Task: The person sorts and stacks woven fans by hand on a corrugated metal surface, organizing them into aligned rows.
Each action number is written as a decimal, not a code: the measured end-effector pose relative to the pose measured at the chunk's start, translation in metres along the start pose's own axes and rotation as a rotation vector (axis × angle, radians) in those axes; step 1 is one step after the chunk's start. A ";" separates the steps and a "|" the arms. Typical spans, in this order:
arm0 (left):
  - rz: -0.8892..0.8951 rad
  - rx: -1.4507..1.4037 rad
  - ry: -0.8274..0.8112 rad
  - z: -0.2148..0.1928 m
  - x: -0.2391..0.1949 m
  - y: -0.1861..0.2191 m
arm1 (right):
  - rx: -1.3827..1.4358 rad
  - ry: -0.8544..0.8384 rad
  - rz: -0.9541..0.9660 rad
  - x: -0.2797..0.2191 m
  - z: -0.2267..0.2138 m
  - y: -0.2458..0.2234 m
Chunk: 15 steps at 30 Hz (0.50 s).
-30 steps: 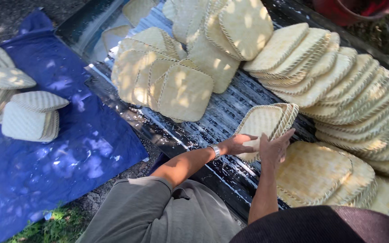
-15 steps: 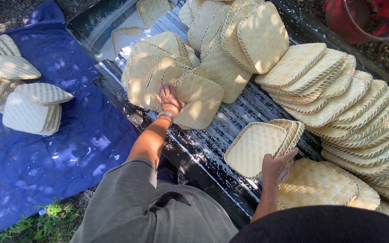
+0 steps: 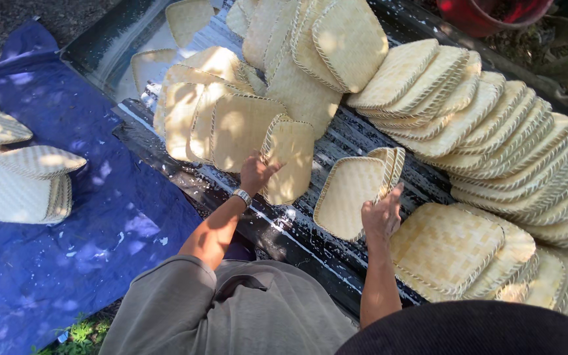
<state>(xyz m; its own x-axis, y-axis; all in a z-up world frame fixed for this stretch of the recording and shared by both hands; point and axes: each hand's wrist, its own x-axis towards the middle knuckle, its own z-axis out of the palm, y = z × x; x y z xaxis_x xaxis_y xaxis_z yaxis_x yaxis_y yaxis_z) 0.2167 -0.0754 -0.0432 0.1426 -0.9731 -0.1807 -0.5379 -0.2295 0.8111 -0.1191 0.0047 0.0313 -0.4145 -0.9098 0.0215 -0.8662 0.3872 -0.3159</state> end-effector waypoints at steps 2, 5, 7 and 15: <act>0.003 0.052 -0.008 0.027 -0.018 0.013 | 0.008 0.121 -0.102 0.001 -0.003 0.002; 0.256 0.199 -0.056 0.059 -0.038 0.033 | 0.040 0.139 -0.111 0.007 -0.002 -0.005; 0.628 0.226 -0.088 0.076 -0.055 0.043 | 0.075 -0.093 0.069 0.004 0.005 -0.015; -0.215 -0.742 -0.716 0.111 -0.071 0.063 | 0.576 -0.220 -0.004 -0.022 -0.006 -0.037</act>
<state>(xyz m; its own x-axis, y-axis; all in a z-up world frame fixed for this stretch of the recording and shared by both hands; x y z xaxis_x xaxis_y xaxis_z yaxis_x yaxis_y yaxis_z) 0.0804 -0.0233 -0.0407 -0.4793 -0.7527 -0.4513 0.1188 -0.5651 0.8164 -0.0800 0.0116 0.0486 -0.2908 -0.9445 -0.1528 -0.5522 0.2961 -0.7793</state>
